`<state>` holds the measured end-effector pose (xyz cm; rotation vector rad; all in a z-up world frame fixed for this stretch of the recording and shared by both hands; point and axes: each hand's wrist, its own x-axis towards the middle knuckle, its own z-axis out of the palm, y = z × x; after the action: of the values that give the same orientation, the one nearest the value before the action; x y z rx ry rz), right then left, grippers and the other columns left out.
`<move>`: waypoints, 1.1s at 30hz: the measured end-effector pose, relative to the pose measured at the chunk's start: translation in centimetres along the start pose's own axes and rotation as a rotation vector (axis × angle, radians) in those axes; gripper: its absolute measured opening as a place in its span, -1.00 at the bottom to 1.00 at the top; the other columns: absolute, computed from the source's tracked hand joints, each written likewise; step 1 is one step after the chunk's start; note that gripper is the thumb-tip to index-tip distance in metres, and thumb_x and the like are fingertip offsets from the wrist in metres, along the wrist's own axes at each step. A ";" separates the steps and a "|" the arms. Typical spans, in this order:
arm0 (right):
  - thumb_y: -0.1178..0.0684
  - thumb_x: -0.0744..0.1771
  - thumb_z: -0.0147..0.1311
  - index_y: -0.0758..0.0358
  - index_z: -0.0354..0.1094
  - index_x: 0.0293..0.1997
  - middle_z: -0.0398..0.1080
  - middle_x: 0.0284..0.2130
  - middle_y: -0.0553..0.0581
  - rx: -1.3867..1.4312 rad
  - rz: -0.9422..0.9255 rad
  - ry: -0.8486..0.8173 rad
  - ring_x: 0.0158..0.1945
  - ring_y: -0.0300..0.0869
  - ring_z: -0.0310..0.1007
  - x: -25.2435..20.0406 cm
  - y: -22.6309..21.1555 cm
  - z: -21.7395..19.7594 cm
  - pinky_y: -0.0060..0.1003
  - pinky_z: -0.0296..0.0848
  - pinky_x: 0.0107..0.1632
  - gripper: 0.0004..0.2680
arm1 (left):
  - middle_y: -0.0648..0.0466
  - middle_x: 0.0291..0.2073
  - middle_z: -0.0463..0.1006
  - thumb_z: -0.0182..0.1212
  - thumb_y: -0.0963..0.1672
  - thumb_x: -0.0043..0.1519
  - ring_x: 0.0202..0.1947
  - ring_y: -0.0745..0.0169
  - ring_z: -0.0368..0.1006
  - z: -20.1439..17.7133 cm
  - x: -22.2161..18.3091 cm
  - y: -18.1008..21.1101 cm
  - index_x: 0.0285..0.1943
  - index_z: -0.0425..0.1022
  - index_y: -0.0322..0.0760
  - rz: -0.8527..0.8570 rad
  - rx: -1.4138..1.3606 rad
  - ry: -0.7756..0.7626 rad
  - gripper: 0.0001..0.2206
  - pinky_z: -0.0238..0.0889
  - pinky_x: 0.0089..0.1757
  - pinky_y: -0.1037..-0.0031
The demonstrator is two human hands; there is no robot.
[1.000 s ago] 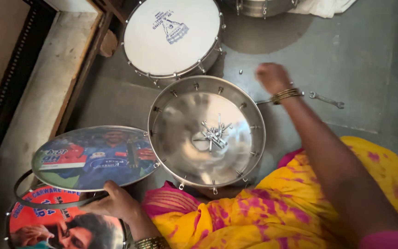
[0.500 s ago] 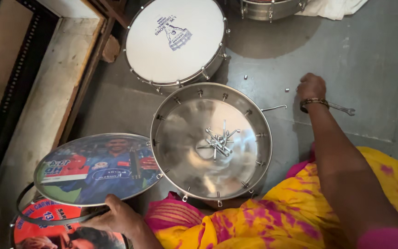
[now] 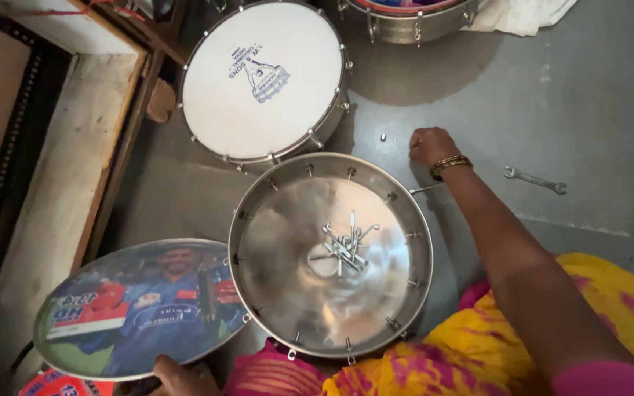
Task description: The person disassembles a small drum by removing bolts with a wrench, takes off the drum head, and then begins reassembling another drum by placing the head on the shell and tightening the bolts by hand and with a wrench.
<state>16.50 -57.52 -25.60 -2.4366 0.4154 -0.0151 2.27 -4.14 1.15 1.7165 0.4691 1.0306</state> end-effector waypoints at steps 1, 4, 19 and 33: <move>0.10 0.18 0.33 0.16 0.53 -0.30 0.56 -0.26 0.20 0.058 -0.025 0.017 -0.16 0.05 0.55 0.7 -0.5 0.2 -0.10 0.53 -0.01 -0.87 | -0.39 0.27 0.36 0.14 -0.25 0.29 0.09 -0.09 0.55 0.2 0.1 -0.3 0.49 -0.10 -0.66 -0.003 -0.001 0.003 -0.37 0.50 0.04 0.24; 0.08 0.22 0.28 0.11 0.53 -0.25 0.56 -0.27 0.21 0.130 0.076 -0.020 -0.17 0.04 0.58 2.3 -2.9 0.6 -0.10 0.54 0.00 -0.89 | -0.39 0.26 0.36 0.14 -0.24 0.30 0.09 -0.09 0.55 0.6 0.7 -1.2 0.48 -0.09 -0.66 0.006 0.013 0.012 -0.38 0.49 0.04 0.24; 0.06 0.22 0.27 -0.04 0.58 -0.28 0.40 -0.10 0.21 -0.036 0.080 -0.023 0.05 0.13 0.35 3.1 -8.6 0.8 -0.06 0.43 0.13 -0.91 | -0.38 0.23 0.38 0.14 -0.23 0.32 0.07 -0.08 0.53 1.8 2.4 -4.1 0.45 -0.04 -0.66 0.037 0.040 0.025 -0.42 0.47 0.04 0.24; 0.10 0.25 0.29 0.10 0.58 -0.22 0.61 -0.27 0.18 0.240 0.057 -0.079 -0.25 -0.03 0.61 -0.7 -5.8 -4.3 -0.22 0.58 -0.13 -0.91 | -0.36 0.20 0.40 0.13 -0.21 0.33 0.05 -0.07 0.52 -1.6 2.3 -8.9 0.43 0.00 -0.65 0.102 0.105 0.065 -0.46 0.45 0.04 0.23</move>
<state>17.01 -55.64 -18.61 -2.1812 0.4225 0.0535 3.70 1.95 -5.82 1.8197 0.4885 1.1552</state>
